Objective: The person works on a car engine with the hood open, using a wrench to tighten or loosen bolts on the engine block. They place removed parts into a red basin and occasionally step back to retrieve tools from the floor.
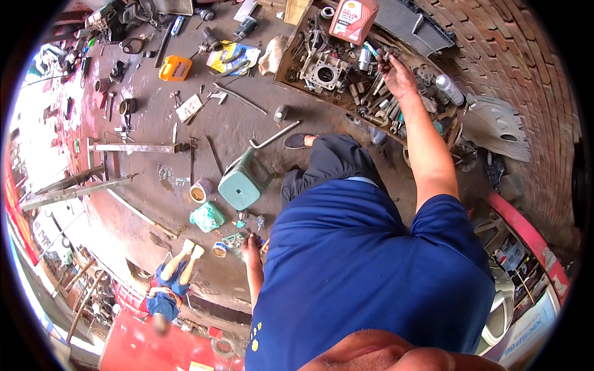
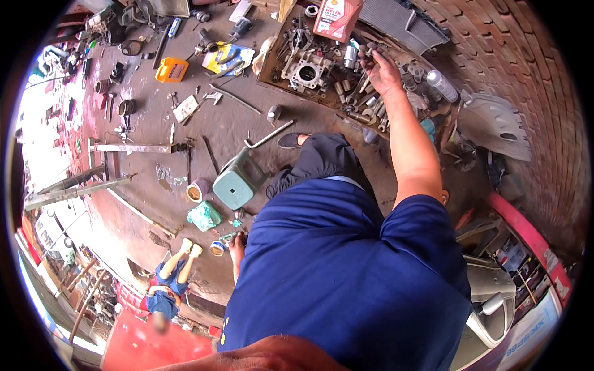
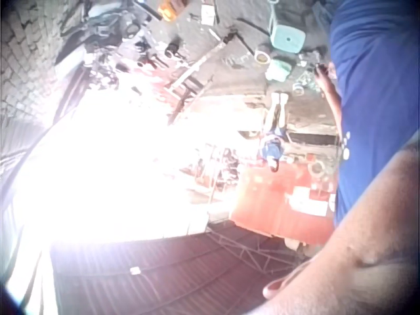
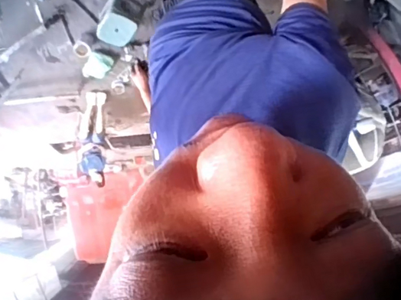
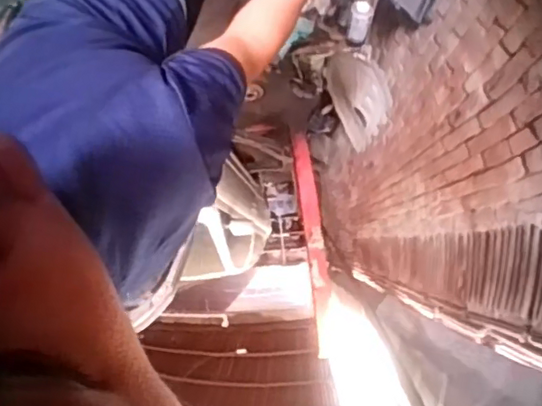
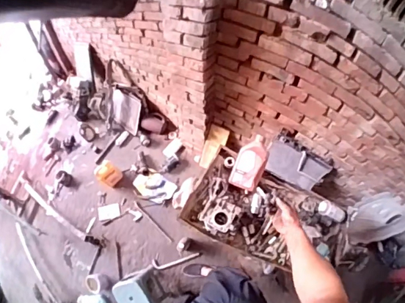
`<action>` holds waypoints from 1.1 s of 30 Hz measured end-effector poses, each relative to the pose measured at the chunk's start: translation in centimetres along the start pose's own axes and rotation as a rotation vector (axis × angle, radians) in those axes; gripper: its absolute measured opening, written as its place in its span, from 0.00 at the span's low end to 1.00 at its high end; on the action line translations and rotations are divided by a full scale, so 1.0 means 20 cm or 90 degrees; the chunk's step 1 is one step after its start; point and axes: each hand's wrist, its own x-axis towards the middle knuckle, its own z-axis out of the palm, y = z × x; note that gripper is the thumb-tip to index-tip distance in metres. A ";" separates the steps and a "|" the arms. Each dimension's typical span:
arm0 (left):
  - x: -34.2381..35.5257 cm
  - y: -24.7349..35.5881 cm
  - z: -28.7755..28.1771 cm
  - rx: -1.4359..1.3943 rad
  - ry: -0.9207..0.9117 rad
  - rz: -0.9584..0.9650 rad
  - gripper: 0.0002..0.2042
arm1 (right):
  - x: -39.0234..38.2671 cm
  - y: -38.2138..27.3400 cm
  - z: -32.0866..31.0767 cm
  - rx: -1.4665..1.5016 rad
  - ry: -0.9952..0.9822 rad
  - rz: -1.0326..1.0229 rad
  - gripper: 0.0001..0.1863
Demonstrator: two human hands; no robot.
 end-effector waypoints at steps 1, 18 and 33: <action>0.00 0.05 0.02 0.021 0.003 0.007 0.15 | -0.02 -0.02 0.02 -0.005 -0.005 -0.002 0.12; 0.02 -0.12 -0.02 0.065 0.006 0.101 0.15 | -0.04 0.14 -0.06 -0.280 0.194 0.124 0.12; -0.08 -0.15 0.06 -0.066 0.059 -0.029 0.16 | 0.11 0.19 -0.08 -0.569 0.200 0.100 0.13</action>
